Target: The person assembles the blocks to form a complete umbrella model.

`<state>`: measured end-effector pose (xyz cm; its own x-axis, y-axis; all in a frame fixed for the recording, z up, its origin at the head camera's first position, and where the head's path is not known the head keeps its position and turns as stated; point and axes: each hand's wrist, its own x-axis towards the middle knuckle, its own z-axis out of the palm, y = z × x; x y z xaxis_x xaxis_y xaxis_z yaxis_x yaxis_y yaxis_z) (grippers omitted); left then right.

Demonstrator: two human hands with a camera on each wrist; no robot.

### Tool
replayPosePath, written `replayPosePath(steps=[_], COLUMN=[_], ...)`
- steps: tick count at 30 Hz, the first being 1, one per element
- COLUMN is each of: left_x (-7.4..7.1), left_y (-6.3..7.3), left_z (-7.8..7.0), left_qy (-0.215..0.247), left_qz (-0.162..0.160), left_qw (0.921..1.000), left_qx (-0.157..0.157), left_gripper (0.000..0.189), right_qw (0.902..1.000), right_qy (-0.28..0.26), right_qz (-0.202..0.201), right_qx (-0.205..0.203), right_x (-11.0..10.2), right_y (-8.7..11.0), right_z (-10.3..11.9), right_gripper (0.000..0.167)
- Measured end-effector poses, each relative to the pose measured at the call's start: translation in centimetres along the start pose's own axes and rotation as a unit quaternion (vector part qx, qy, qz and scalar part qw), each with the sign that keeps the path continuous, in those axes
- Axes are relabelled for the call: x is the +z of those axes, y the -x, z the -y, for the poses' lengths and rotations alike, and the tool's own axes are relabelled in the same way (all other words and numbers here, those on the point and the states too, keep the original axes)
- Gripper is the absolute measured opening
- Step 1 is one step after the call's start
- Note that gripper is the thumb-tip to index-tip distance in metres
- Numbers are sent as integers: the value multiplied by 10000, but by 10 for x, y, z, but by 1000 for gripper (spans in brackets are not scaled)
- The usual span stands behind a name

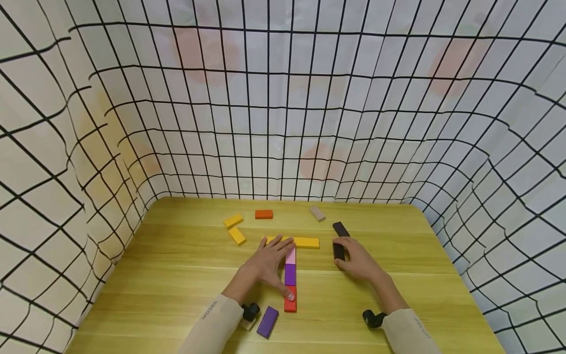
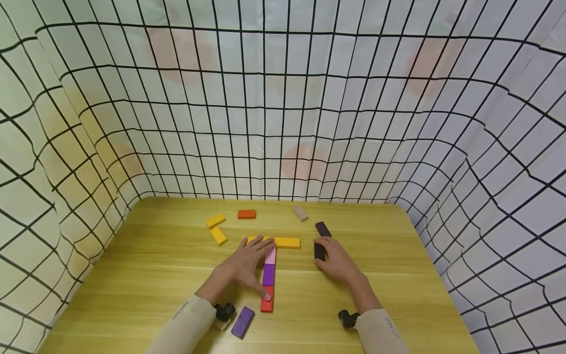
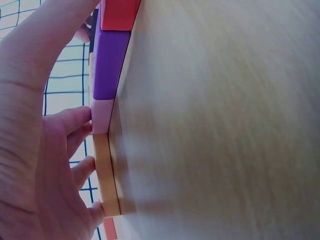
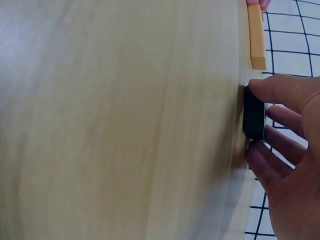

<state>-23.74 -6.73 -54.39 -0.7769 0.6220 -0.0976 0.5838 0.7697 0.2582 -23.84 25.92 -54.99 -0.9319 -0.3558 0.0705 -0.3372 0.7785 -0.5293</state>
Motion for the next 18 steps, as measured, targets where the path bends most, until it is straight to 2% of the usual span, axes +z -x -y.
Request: replayPosePath(steps=[6,18], left_x=[-1,-2], left_y=[0,0], left_z=[-2,-4], left_qy=[39,-10], left_qz=[35,86], left_qw=[10000,9999], left_qx=[-60,-125], left_gripper=[144,144], right_qw=[9997,9991], right_qy=[-179,-306], right_qz=[-89,-279], right_qx=[145,27], right_x=[2,8], right_y=[-5,-29], right_z=[3,10], right_gripper=[58,57])
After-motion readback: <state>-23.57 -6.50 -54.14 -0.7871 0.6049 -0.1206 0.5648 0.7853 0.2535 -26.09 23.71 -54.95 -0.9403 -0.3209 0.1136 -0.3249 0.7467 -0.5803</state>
